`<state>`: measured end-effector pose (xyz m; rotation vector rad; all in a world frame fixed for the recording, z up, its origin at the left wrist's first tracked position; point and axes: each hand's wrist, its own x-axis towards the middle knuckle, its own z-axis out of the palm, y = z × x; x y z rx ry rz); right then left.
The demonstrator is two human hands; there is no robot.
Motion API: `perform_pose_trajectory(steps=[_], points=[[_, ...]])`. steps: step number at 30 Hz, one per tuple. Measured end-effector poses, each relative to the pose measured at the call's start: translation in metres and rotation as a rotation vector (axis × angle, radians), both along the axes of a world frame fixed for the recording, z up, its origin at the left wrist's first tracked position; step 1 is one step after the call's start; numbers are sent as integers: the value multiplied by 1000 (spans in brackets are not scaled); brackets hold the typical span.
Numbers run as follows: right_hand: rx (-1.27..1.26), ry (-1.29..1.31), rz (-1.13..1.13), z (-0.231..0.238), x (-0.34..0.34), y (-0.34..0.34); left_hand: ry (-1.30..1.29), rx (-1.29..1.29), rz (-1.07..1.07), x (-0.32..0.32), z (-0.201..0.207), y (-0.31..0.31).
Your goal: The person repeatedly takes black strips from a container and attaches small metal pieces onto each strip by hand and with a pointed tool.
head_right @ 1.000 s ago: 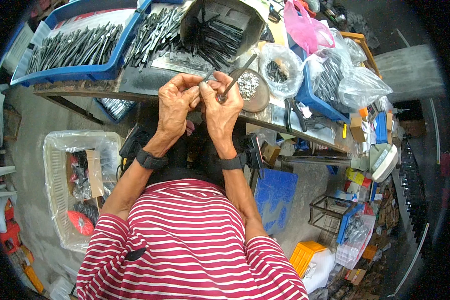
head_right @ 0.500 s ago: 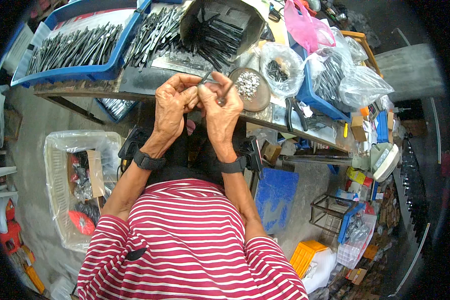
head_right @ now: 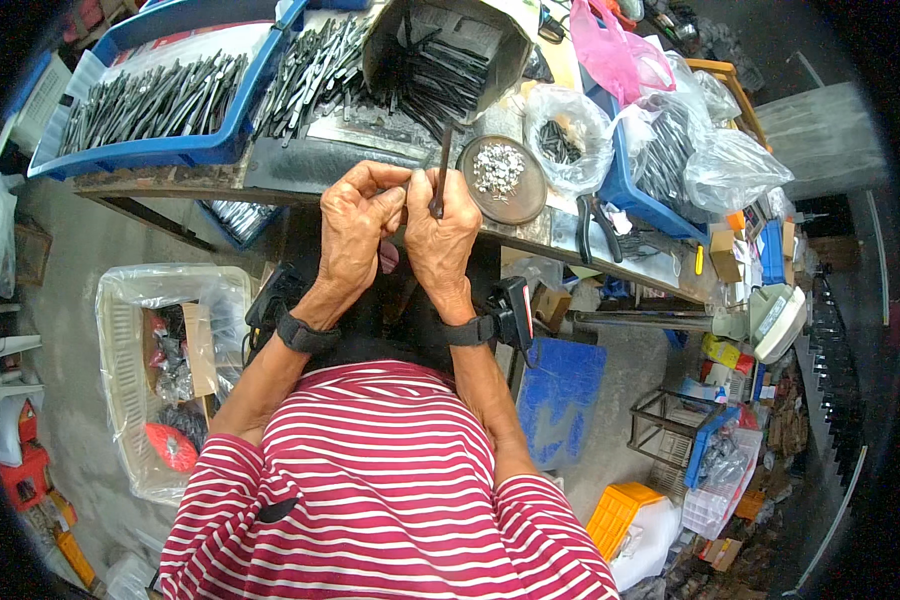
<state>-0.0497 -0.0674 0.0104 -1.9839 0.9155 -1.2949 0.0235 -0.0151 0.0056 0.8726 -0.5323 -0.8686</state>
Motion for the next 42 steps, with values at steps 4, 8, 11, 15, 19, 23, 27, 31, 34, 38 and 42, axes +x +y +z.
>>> perform_pose_trajectory(steps=[4, 8, 11, 15, 19, 23, 27, 31, 34, 38, 42], points=[[-76, 40, -52, -2, 0, -1, -27, 32, 2, -4, 2, 0], [-39, 88, -45, 5, -2, -3, -58, 110, -25, -5, 12, 2], [116, 6, 24, 4, -2, -5, -46, 13, -15, -1, 2, 0], [433, -201, 91, 5, -5, -3, 9, 36, -11, 6, 2, 0], [455, -190, 158, 13, -11, 1, 0, 83, 25, 19, 3, 2], [529, -249, 201, 15, -13, 1, -48, 124, 68, 29, 1, 1], [648, -330, 228, 16, -15, 1, -134, 108, 116, 38, -2, -5], [678, -334, 250, 19, -18, 2, -319, 150, 206, 50, 5, -8], [682, -346, 263, 15, -22, 0, -460, 178, 306, 62, 4, -18], [708, -336, 277, 14, -25, 1, -765, 209, 492, 82, 0, -33], [696, -328, 297, 13, -29, 2, -1038, 286, 653, 93, 13, -44]])
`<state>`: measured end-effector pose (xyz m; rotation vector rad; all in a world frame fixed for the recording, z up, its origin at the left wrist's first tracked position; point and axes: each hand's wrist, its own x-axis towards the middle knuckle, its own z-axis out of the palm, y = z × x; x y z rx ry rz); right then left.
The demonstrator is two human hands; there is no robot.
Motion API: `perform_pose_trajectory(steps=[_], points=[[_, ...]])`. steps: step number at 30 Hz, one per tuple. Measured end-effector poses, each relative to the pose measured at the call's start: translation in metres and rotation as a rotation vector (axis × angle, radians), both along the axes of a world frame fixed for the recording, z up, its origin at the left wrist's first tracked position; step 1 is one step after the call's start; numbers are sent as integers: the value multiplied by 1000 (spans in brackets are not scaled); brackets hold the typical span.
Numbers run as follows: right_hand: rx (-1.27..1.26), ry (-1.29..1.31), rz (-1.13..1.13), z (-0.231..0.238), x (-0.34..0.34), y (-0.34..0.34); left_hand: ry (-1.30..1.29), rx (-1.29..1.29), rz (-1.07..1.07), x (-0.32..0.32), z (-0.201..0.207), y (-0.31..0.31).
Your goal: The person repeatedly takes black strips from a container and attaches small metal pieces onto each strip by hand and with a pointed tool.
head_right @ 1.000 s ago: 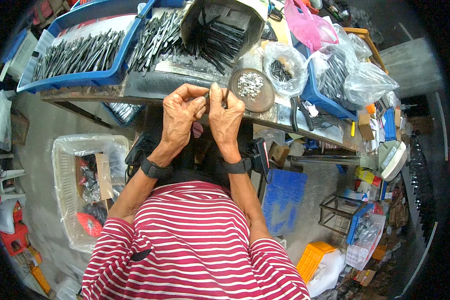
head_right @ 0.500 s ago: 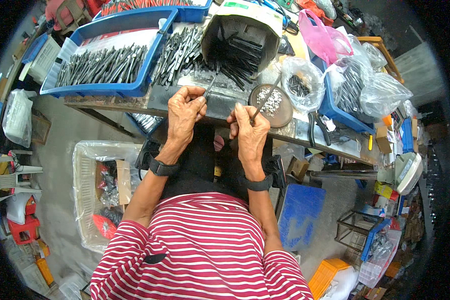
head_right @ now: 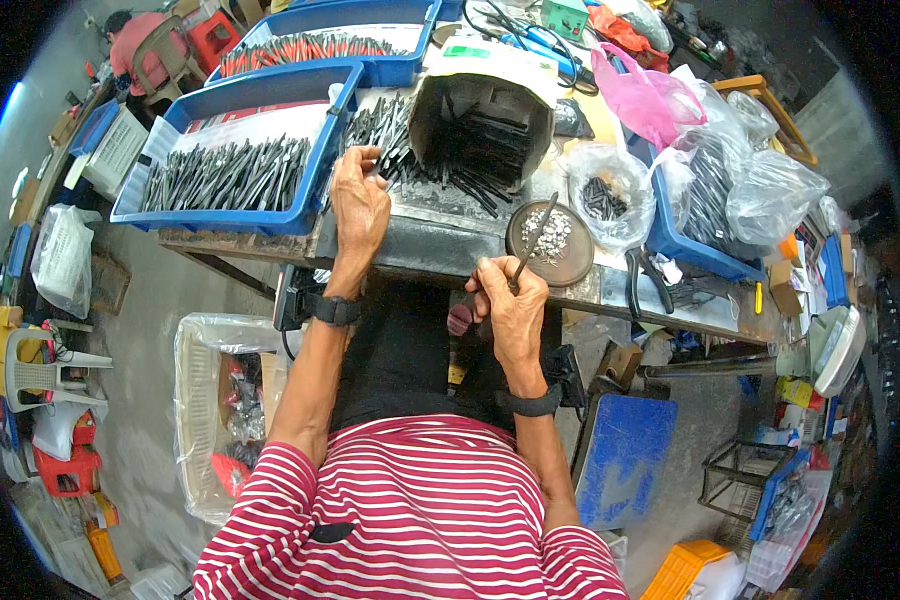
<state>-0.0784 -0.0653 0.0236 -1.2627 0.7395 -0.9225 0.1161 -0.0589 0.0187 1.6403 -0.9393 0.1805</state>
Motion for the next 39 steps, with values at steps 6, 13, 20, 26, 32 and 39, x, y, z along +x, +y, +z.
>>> perform_pose_trajectory(steps=[6, 13, 20, 26, 32, 39], points=[[28, 20, 21, -3, -3, -1, -261, 78, 173, 15, 6, -17], [59, 16, 30, 1, -5, 1, -376, 402, 307, 24, -4, -20], [45, 25, 29, 1, -11, 1, -503, 364, 328, 11, -2, -17], [38, 20, 20, -2, -15, -2, -434, 180, -84, -20, 0, -25], [73, -15, 3, -3, -23, -6, -389, 283, -340, -35, -12, -45], [120, -72, -61, 0, -33, -15, -485, 392, -332, -38, -16, -49]])
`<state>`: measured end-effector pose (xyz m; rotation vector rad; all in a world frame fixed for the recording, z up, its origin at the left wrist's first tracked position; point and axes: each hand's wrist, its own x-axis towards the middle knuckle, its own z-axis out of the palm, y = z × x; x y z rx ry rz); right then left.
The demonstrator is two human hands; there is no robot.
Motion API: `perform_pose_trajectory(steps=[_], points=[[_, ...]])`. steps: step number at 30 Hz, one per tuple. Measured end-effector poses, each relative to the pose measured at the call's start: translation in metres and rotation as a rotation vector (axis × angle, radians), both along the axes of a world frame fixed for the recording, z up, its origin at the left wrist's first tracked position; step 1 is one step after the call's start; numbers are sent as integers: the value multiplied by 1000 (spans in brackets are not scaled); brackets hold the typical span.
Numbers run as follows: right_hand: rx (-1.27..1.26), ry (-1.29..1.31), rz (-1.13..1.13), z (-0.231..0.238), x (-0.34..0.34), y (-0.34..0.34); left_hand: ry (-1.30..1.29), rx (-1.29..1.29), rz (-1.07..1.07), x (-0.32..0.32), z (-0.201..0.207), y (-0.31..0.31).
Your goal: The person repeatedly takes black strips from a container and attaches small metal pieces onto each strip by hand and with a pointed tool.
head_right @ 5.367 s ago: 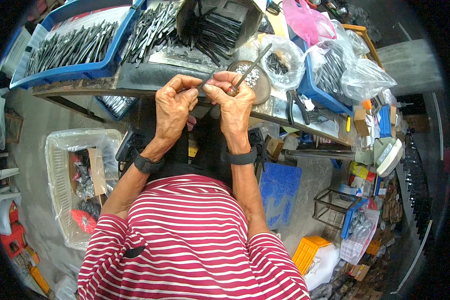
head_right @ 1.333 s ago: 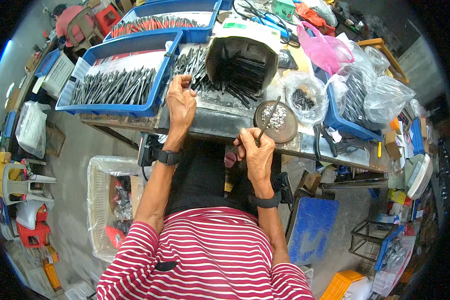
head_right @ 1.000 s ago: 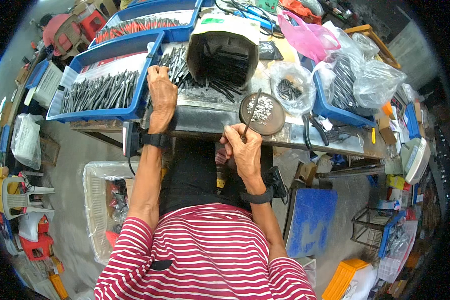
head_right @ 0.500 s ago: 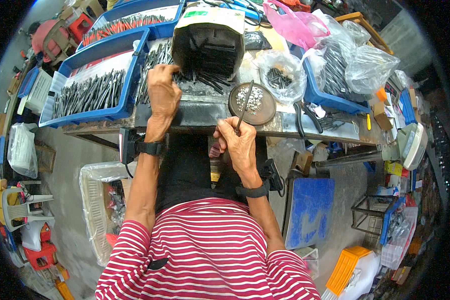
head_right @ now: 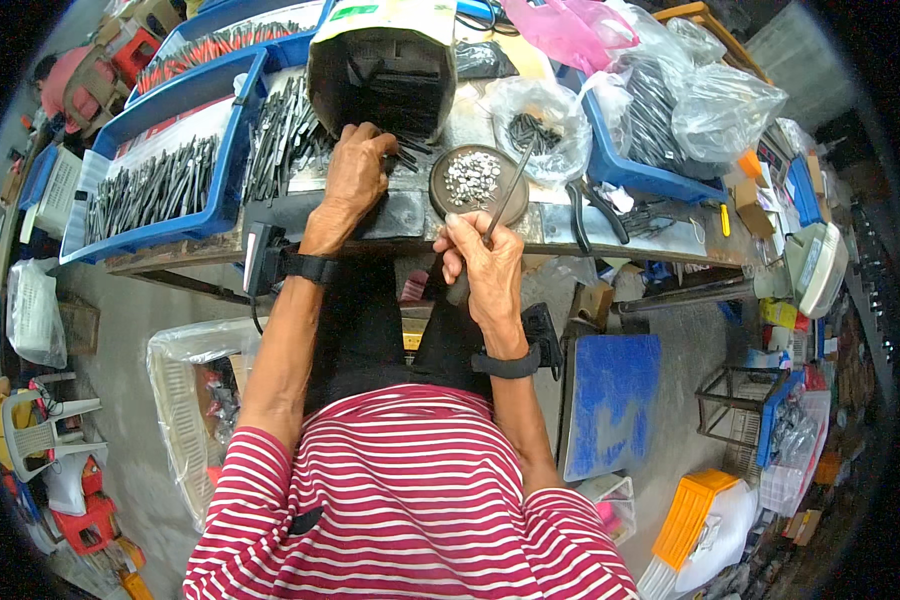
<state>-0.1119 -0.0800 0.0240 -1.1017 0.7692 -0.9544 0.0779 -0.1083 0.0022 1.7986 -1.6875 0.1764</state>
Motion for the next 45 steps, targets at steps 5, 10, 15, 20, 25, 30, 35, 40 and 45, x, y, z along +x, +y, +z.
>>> perform_pose_trajectory(steps=[5, 10, 15, 20, 25, 30, 35, 40, 45], points=[[-29, -36, -65, -2, -13, -9, -39, 6, -20, -3, 1, -1], [-73, 63, -158, 1, -18, -13, -86, -19, -67, -2, -1, -3], [-266, 256, -266, -8, -22, -19, -81, 99, -89, 2, 5, -1], [-819, 641, -335, -17, -27, -28, -77, 77, -101, 1, 0, -1], [-912, 836, -278, -11, -21, -26, -72, 40, -109, 1, -3, -1], [-1042, 941, -269, -13, -18, -26, -59, -52, -116, 0, -5, 0], [-1112, 976, -257, -13, -19, -23, 31, -192, -146, -4, 1, 5], [-1112, 988, -227, -15, -22, -19, 210, -281, -151, -12, 14, 22], [-1136, 1001, -197, -10, -22, -17, 431, -214, -139, -21, 23, 47]])
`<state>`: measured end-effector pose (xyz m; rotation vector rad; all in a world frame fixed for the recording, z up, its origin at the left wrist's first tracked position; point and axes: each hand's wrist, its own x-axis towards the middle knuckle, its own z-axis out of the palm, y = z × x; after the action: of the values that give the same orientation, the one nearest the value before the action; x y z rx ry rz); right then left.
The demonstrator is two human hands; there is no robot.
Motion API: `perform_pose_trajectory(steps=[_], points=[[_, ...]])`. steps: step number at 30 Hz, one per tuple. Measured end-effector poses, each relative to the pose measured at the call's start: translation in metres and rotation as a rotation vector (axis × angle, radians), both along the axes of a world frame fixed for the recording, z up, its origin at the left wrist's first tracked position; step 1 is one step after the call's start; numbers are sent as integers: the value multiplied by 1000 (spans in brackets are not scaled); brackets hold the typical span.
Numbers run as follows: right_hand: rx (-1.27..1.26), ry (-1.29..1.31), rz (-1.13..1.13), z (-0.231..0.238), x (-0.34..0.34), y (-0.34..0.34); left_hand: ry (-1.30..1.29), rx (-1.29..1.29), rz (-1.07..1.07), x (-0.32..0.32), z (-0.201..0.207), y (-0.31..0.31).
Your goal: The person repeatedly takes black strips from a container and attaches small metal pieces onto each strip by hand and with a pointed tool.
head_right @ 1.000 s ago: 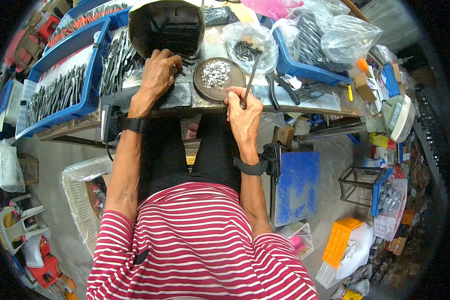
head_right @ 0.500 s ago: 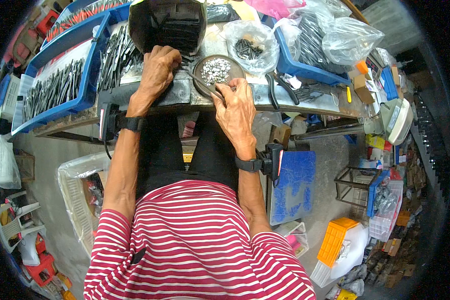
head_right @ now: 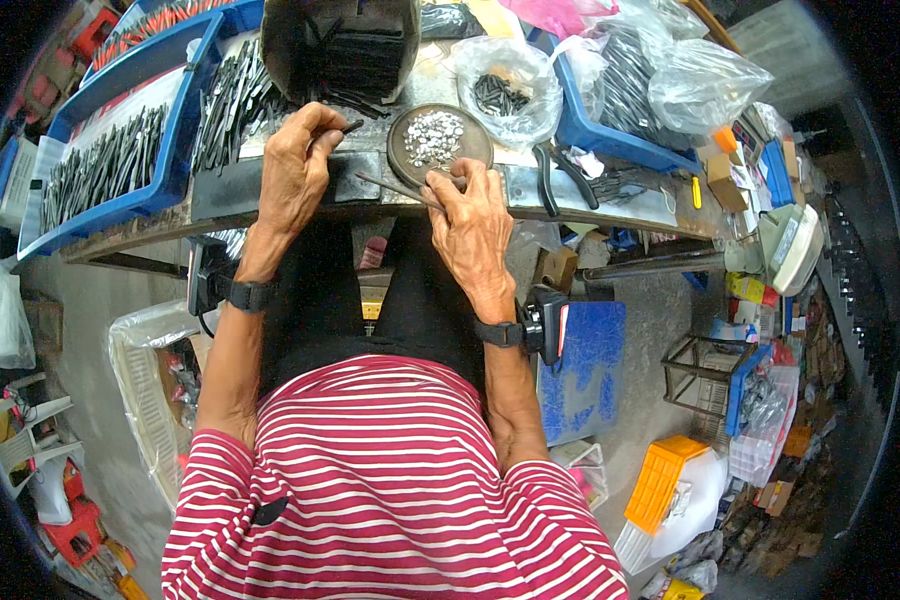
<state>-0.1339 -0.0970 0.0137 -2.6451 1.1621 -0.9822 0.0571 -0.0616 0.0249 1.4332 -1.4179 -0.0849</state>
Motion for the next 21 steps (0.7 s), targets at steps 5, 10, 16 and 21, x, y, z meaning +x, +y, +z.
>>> perform_pose_trajectory(steps=[5, 10, 16, 21], points=[[17, -87, 73, -2, 2, -3, 247, -47, 2, -10, -1, 15], [45, -148, 99, -5, 4, -12, 663, 238, -205, -19, -7, 34], [218, -222, 73, -2, 6, -12, 882, 327, -341, -30, -14, 43], [182, -205, 72, -4, 8, -13, 1133, 359, -450, -31, -21, 45]])
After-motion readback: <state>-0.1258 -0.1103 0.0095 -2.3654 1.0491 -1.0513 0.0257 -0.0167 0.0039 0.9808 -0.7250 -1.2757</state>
